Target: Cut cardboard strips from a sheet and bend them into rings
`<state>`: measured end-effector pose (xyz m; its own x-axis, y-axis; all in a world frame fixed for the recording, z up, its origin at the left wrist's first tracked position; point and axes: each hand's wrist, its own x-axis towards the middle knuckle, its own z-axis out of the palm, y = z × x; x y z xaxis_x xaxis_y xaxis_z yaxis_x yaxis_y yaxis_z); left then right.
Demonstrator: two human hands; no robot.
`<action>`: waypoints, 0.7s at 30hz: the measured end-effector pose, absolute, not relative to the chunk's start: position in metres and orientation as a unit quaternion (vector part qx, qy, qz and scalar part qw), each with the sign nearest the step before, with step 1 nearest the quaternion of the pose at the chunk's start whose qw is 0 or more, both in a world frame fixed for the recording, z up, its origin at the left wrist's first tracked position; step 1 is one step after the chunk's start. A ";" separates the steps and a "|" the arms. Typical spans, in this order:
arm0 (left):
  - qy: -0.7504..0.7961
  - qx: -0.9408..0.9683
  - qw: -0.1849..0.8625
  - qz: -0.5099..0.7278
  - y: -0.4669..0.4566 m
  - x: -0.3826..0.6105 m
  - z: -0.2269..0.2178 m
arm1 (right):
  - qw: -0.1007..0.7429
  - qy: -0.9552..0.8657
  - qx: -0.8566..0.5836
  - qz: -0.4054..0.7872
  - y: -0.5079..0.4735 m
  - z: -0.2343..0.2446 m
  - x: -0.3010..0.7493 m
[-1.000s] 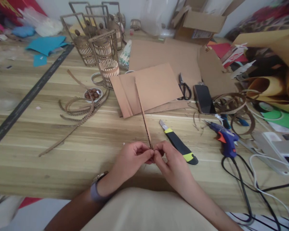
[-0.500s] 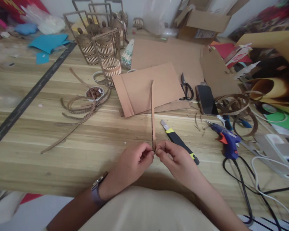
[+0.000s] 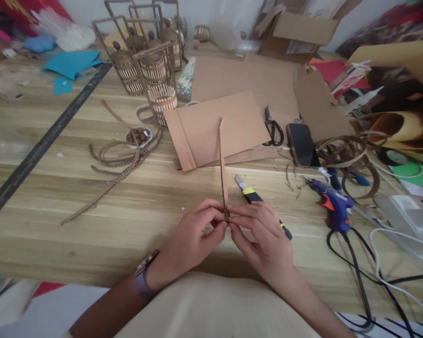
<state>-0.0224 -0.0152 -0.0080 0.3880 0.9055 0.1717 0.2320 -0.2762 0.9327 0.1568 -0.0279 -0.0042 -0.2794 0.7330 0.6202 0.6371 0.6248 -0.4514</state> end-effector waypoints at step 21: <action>0.382 0.707 0.451 0.389 -0.016 -0.023 -0.008 | 0.409 -0.760 -0.494 0.106 -0.029 0.000 0.159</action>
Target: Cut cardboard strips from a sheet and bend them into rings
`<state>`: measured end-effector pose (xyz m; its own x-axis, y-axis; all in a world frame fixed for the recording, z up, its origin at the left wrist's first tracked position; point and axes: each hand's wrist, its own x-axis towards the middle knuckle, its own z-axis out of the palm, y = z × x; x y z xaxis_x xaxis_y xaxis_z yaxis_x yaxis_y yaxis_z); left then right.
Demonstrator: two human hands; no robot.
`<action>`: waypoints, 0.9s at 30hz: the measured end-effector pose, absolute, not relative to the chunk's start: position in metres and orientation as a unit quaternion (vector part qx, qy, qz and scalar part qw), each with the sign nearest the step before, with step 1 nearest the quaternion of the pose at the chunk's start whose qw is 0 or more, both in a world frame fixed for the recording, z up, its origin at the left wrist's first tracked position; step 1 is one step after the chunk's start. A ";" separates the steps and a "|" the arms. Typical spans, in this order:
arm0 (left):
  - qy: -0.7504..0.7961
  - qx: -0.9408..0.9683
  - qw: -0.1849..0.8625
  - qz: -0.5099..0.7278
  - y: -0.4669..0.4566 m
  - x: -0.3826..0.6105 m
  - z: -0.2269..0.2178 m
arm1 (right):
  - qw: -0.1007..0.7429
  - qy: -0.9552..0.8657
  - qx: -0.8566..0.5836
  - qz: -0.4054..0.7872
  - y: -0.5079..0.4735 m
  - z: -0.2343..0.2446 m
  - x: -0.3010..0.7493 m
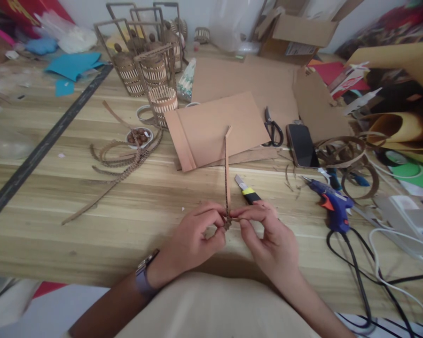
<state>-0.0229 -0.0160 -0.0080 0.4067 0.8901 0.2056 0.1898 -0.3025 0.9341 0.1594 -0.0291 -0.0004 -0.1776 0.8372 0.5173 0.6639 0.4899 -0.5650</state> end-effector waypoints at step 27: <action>0.417 0.482 0.698 0.326 -0.016 -0.010 -0.023 | 0.413 -0.772 -0.482 0.031 -0.029 -0.022 0.150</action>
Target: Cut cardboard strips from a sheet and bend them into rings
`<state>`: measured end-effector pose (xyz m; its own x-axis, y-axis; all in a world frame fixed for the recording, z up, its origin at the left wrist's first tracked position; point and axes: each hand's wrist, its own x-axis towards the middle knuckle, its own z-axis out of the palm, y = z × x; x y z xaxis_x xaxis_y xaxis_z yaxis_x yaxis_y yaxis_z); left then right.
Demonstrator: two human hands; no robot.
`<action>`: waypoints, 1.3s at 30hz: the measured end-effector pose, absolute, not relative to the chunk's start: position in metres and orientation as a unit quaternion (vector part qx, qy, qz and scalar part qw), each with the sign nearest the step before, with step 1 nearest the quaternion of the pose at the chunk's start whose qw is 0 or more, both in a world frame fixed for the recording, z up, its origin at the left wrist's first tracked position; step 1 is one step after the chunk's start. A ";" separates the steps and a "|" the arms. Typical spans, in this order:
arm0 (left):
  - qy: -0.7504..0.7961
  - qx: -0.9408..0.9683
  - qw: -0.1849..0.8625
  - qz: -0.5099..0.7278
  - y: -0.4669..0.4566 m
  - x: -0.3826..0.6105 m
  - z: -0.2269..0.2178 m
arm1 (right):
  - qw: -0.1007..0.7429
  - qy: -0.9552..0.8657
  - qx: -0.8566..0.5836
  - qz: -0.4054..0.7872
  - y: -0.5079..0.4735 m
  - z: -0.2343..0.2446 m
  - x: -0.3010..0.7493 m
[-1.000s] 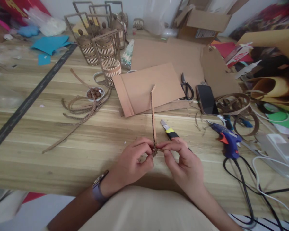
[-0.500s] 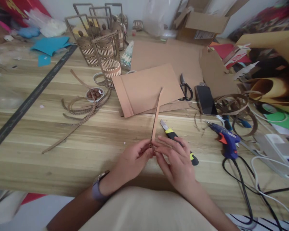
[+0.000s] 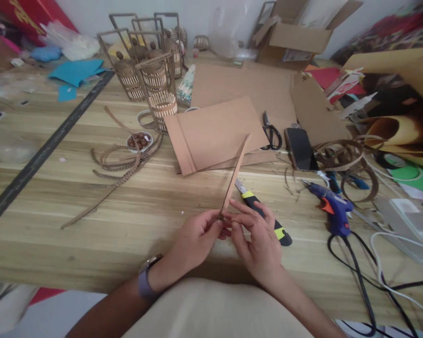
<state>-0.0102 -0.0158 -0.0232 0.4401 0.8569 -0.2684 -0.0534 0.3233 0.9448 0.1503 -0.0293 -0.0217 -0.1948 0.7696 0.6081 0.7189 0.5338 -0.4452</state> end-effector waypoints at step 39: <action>0.380 0.474 0.731 0.310 -0.014 -0.013 -0.015 | 0.453 -0.717 -0.526 0.064 -0.024 -0.024 0.153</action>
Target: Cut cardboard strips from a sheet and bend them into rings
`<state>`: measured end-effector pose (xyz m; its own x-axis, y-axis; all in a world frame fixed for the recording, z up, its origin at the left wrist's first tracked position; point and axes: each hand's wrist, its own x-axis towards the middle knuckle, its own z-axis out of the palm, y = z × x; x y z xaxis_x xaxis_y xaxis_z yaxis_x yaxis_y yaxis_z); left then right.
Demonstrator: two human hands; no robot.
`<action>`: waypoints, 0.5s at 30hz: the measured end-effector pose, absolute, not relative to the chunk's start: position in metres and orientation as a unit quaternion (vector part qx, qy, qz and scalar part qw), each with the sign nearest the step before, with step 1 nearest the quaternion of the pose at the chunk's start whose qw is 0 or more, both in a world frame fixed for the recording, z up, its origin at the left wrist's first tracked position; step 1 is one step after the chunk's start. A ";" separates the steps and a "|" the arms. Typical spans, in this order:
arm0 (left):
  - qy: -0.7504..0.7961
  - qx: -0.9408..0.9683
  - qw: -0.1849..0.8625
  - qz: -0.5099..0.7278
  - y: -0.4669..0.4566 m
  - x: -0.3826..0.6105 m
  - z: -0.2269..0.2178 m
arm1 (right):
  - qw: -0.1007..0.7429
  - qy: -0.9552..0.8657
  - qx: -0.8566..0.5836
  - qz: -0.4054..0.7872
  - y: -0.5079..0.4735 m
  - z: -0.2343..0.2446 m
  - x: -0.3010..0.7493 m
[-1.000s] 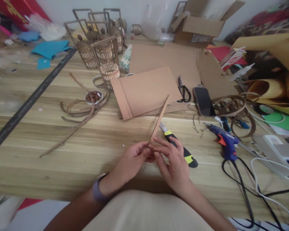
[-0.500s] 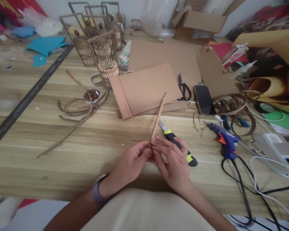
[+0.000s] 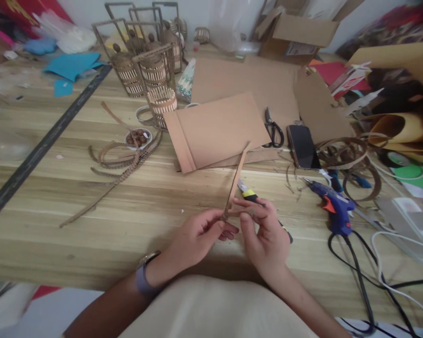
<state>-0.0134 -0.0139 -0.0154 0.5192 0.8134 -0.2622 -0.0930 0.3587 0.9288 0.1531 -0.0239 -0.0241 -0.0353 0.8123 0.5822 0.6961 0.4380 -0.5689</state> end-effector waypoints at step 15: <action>0.424 0.496 0.684 0.325 -0.013 -0.012 -0.026 | 0.414 -0.781 -0.467 0.034 -0.026 -0.026 0.150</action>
<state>-0.0118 -0.0133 -0.0262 0.4292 0.8656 -0.2580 -0.0241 0.2965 0.9547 0.1498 -0.0263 -0.0262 -0.2212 0.7571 0.6147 0.7013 0.5615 -0.4392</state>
